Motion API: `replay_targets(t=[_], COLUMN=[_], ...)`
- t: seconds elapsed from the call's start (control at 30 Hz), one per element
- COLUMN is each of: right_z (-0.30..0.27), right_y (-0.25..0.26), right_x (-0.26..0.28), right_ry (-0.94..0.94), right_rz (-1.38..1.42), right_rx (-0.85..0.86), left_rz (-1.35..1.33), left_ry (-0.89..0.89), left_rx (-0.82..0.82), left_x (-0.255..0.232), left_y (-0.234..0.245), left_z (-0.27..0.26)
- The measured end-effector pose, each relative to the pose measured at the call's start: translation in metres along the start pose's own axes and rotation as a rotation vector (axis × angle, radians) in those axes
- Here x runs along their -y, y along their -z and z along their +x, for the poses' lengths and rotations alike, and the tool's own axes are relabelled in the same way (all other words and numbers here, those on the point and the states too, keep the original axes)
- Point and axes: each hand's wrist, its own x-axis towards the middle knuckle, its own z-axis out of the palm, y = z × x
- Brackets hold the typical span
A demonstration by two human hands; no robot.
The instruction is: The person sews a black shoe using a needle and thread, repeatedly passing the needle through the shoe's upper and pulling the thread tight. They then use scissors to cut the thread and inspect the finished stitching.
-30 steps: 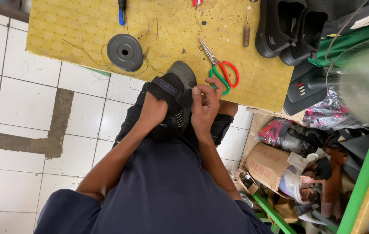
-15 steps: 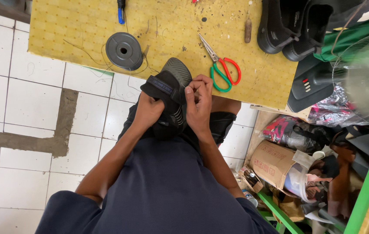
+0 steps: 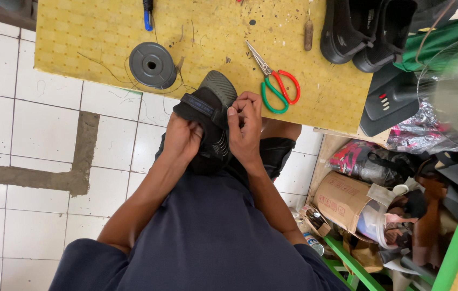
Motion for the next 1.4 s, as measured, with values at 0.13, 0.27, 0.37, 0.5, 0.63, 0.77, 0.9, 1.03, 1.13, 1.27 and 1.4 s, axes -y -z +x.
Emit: replay_targets(t=[0.13, 0.27, 0.37, 0.5, 0.63, 0.77, 0.9, 1.03, 1.13, 1.27, 1.4], right_z=[0.002, 0.002, 0.003, 0.004, 0.005, 0.005, 0.006, 0.006, 0.009, 0.007, -0.001], right_y=[0.000, 0.002, 0.001, -0.003, -0.003, -0.004, -0.005, -0.004, -0.001, 0.002, 0.003], right_x=[0.006, 0.007, 0.013, 0.017, 0.015, 0.008, 0.014, 0.012, 0.015, 0.006, -0.022], right_ry=[-0.015, -0.057, -0.076, -0.095, -0.093, -0.067, -0.064, -0.065, -0.067, -0.108, -0.112], right_rz=[0.023, 0.086, 0.117, 0.110, 0.076, 0.048, 0.038, 0.048, 0.044, 0.125, 0.287], right_rx=[-0.007, -0.015, -0.027, -0.050, -0.069, -0.072, -0.094, -0.102, -0.085, -0.043, -0.062], left_rz=[-0.024, 0.466, 0.671, 0.657, 0.723, 0.712, 0.699, 0.720, 0.731, 0.699, 0.646], left_ry=[0.006, -0.064, -0.157, -0.267, -0.351, -0.399, -0.385, -0.392, -0.363, -0.307, -0.263], left_rx=[0.022, 0.106, 0.230, 0.272, 0.274, 0.333, 0.384, 0.379, 0.367, 0.330, 0.312], left_x=[-0.008, -0.024, -0.046, -0.031, -0.034, -0.024, -0.035, -0.045, -0.045, -0.042, -0.035], left_y=[-0.013, -0.032, -0.054, -0.026, -0.034, -0.021, -0.036, -0.050, -0.041, -0.027, -0.008], left_z=[-0.001, -0.013, -0.019, -0.010, -0.011, -0.001, -0.008, -0.014, -0.010, -0.004, 0.004])
